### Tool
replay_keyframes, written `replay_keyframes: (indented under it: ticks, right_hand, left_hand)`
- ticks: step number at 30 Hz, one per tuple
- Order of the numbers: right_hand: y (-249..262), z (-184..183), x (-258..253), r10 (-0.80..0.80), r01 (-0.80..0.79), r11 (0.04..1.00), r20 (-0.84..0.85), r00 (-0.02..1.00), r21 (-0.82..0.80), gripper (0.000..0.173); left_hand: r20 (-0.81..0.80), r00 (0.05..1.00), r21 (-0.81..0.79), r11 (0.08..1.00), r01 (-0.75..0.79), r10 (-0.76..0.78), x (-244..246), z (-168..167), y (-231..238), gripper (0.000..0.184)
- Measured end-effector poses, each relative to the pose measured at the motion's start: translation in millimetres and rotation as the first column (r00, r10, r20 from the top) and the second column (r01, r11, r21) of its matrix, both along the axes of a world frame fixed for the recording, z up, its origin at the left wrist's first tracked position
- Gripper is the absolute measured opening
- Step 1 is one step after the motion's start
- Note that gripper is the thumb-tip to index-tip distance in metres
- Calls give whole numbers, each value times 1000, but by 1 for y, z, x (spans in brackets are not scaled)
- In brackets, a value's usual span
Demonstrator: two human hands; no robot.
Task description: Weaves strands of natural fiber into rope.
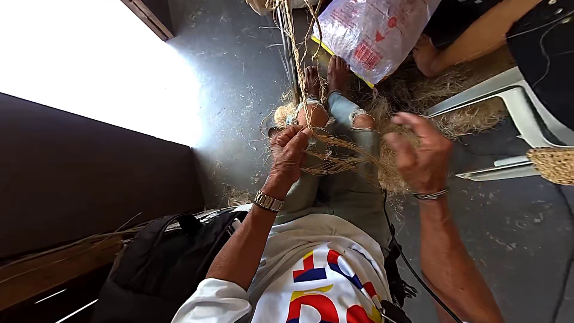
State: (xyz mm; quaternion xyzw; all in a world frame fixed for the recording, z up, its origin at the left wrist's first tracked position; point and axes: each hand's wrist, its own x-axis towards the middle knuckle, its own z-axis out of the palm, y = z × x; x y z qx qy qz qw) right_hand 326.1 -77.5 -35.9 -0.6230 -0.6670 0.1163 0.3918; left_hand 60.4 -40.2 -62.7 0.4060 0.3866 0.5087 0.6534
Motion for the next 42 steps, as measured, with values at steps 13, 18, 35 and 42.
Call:
replay_keyframes:
  ticks: [13,18,35,42]
  right_hand:
    - [60,-19,-101,348,-453,889,-542,765,-69,13]
    - [66,-28,-98,341,-459,887,-598,725,-51,14]
    - [60,-34,-103,202,-379,918,-684,701,-118,7]
    - [58,-38,-102,246,-279,960,-415,876,-21,8]
  left_hand:
    - [13,999,-48,998,-36,37,1,-8,11,10]
    - [34,999,-100,995,27,-24,-5,-9,20,13]
    - [-417,855,317,931,-181,308,13,-20,7,6]
    - [-507,761,409,890,-203,406,15,-15,-5,9]
